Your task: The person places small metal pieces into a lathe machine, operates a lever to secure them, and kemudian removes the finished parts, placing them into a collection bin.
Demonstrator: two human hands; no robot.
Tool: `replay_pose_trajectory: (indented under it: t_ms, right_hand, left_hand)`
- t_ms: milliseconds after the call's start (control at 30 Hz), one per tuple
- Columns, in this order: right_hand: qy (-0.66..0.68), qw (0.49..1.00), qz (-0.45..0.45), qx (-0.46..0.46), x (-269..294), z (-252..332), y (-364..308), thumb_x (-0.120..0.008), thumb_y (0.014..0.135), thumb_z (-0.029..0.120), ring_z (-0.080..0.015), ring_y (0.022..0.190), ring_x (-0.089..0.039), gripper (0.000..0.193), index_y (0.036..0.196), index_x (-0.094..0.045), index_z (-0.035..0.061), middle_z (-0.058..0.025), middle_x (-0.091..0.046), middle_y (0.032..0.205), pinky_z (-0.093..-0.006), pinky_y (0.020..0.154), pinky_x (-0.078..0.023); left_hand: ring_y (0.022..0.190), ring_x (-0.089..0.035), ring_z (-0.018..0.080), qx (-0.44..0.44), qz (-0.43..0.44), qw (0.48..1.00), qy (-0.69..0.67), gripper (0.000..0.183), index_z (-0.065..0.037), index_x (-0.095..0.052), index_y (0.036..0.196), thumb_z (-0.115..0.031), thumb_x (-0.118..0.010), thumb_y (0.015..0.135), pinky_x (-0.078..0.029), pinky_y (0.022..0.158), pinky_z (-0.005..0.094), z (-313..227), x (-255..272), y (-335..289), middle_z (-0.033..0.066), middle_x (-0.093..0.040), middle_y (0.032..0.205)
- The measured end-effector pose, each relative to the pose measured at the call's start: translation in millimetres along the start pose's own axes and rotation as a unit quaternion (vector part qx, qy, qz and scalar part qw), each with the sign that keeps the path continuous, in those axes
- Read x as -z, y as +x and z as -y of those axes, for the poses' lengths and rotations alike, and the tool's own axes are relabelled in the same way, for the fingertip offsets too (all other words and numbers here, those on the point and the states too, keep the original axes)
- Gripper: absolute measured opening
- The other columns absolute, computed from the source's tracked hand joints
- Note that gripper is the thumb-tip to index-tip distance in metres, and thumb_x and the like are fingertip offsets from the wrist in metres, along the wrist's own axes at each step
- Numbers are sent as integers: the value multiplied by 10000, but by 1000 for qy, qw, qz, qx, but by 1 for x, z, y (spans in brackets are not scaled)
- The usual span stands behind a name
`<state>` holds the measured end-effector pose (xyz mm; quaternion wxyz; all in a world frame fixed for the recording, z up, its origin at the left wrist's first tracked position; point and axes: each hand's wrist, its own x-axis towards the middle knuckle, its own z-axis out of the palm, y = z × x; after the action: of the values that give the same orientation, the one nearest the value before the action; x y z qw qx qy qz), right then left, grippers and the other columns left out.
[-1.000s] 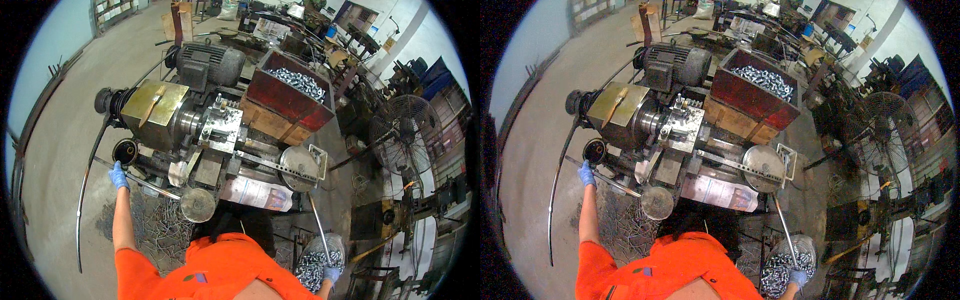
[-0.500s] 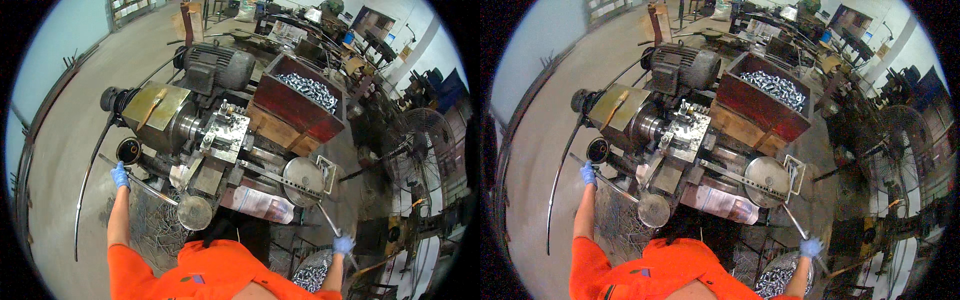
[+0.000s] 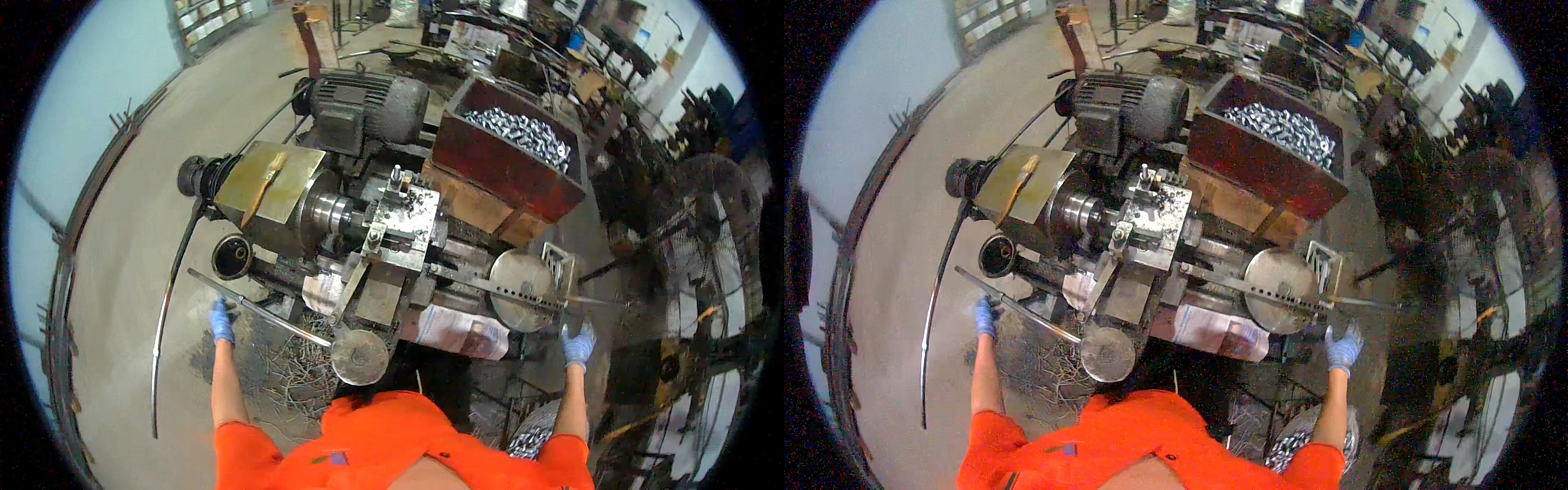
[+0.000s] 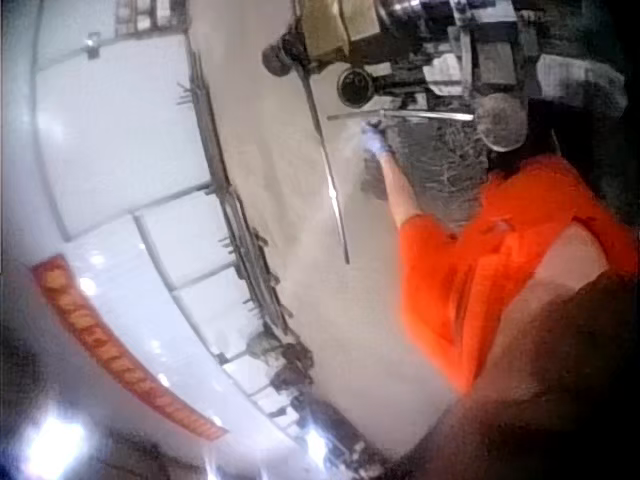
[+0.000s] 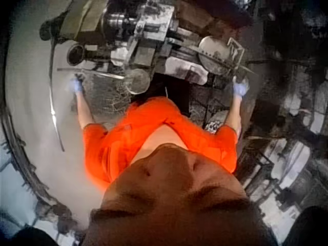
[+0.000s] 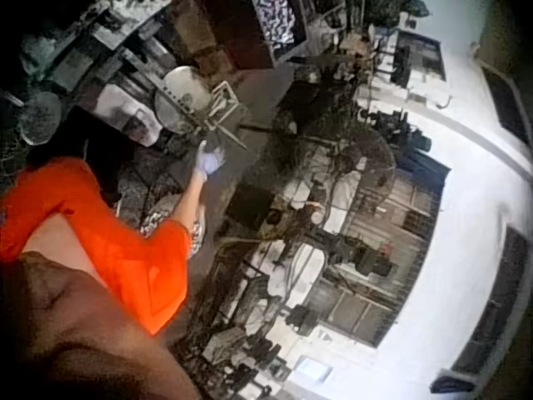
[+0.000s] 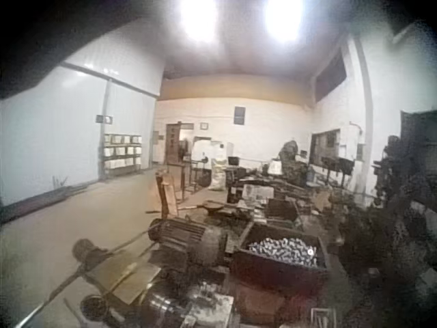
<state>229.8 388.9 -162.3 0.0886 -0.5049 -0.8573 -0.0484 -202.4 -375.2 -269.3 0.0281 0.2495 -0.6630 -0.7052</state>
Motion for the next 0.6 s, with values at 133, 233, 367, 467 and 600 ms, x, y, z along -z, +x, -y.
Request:
replay_pose_trajectory:
  t_ms: [133, 233, 367, 467, 600]
  right_hand:
    - [22, 994, 76, -68, -1, -18, -73, -610, 744, 455, -317, 1086, -506, 553, 1078, -592, 15, -183, -553, 1150, -389, 977, -345]
    - [79, 991, 80, -74, 0, -23, -104, -622, 740, 450, -311, 941, -589, 481, 943, -659, 16, -171, -636, 970, -370, 884, -425]
    - [141, 985, 69, -74, 5, -19, -123, -656, 732, 399, -294, 803, -631, 411, 873, -674, 13, -162, -660, 836, -343, 785, -475]
    - [185, 978, 64, -77, 5, -14, -127, -681, 725, 342, -294, 746, -634, 359, 819, -667, -4, -160, -660, 806, -344, 716, -485]
    - [171, 984, 1, -41, 49, 0, -103, -693, 719, 331, -281, 713, -634, 350, 781, -661, -13, -152, -657, 754, -350, 687, -482]
  left_hand:
    - [773, -621, 310, -269, 151, 721, 621, 357, -84, -600, 1000, -383, -493, 836, -479, 628, 418, 27, -42, -6, 168, -642, 861]
    - [751, -614, 339, -446, 221, 553, 668, 401, -101, -612, 973, -444, -455, 836, -472, 622, 448, 21, -70, -22, 175, -638, 816]
    - [745, -601, 368, -304, 155, 648, 681, 464, -101, -620, 926, -503, -406, 841, -461, 614, 473, 21, -98, -49, 168, -633, 807]
    - [750, -594, 381, -307, 41, 723, 618, 478, -79, -616, 893, -510, -416, 838, -463, 617, 472, 113, -85, -30, 172, -633, 818]
    - [838, -606, 345, -278, 237, 709, 604, 460, -76, -645, 859, -495, -461, 805, -464, 715, 430, 51, -80, -33, 155, -641, 912]
